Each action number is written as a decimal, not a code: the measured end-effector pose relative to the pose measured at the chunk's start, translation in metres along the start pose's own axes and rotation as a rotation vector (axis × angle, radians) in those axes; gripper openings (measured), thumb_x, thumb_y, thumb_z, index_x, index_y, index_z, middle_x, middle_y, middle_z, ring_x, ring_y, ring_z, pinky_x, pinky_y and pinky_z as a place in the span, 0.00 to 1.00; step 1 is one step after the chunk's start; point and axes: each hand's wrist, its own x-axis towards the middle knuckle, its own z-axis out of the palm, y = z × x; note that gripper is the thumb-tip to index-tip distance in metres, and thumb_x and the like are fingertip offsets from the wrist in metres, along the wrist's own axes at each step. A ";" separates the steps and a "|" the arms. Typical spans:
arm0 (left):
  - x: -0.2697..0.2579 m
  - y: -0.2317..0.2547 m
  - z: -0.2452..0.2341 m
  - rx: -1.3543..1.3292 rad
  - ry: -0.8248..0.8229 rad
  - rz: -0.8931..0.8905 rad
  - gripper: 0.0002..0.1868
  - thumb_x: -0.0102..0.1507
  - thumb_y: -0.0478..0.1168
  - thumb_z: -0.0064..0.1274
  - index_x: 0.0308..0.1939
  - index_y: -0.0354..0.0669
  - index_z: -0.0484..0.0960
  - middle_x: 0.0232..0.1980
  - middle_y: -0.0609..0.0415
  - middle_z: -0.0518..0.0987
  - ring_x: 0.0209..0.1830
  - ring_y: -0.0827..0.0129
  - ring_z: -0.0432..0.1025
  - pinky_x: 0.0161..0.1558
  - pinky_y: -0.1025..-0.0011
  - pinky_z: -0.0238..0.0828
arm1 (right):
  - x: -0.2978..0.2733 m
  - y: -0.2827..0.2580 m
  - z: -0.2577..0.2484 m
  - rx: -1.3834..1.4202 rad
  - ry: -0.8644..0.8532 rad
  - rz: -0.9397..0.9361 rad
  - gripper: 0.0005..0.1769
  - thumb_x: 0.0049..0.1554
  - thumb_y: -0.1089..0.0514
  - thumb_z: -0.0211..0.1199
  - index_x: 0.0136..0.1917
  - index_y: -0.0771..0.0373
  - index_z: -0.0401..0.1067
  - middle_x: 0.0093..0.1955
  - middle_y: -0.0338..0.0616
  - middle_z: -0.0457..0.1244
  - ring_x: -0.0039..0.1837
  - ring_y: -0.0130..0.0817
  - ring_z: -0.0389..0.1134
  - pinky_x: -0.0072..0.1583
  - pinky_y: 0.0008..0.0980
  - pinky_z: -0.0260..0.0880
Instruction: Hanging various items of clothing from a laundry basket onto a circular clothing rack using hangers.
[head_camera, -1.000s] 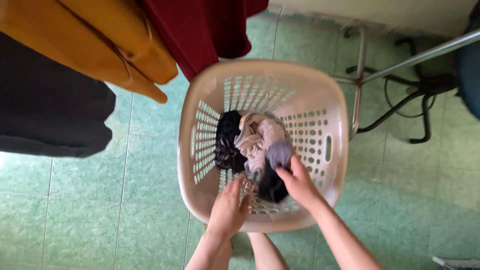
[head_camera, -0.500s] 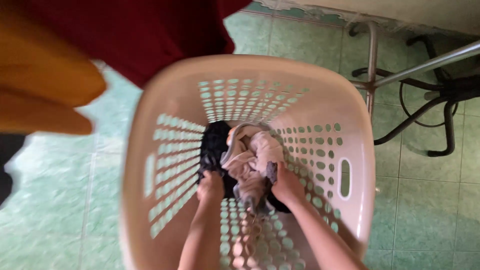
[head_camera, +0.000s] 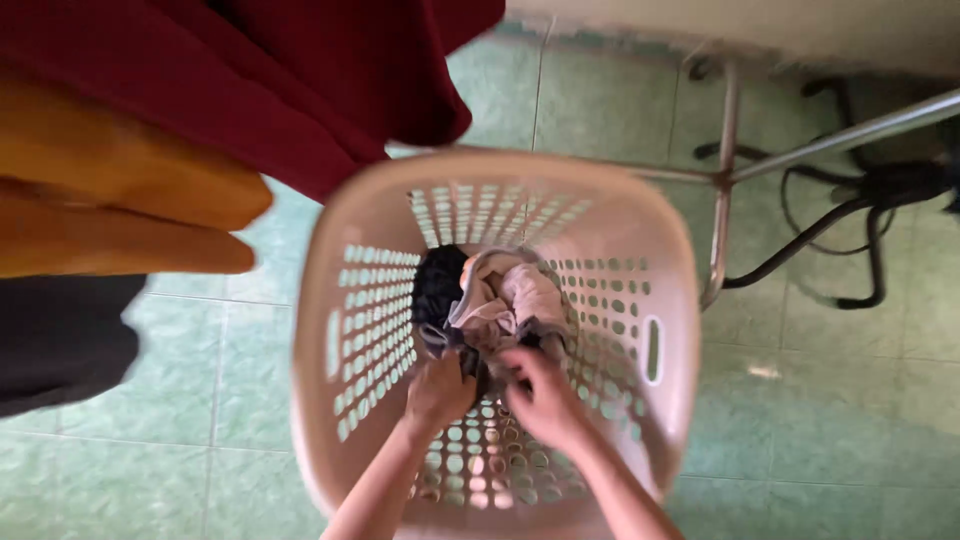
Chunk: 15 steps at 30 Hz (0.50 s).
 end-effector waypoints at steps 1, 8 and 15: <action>-0.033 0.016 -0.031 -0.064 -0.004 0.044 0.22 0.62 0.47 0.51 0.54 0.37 0.70 0.43 0.32 0.82 0.44 0.37 0.77 0.48 0.46 0.75 | -0.020 -0.011 0.000 -0.054 -0.040 -0.210 0.35 0.49 0.56 0.63 0.71 0.56 0.64 0.68 0.48 0.62 0.63 0.47 0.69 0.61 0.44 0.71; -0.243 0.092 -0.245 -0.516 0.096 0.282 0.29 0.59 0.40 0.46 0.65 0.40 0.63 0.28 0.33 0.80 0.34 0.37 0.77 0.41 0.45 0.69 | -0.155 -0.115 -0.045 -0.222 0.070 -0.659 0.22 0.44 0.52 0.75 0.51 0.59 0.77 0.50 0.48 0.70 0.59 0.49 0.68 0.60 0.47 0.67; -0.360 0.100 -0.393 -0.364 0.286 0.619 0.11 0.62 0.42 0.48 0.37 0.47 0.86 0.32 0.43 0.84 0.32 0.45 0.80 0.39 0.53 0.77 | -0.273 -0.225 -0.144 -0.368 -0.083 -0.899 0.22 0.52 0.49 0.73 0.52 0.67 0.75 0.50 0.47 0.69 0.59 0.42 0.68 0.70 0.52 0.49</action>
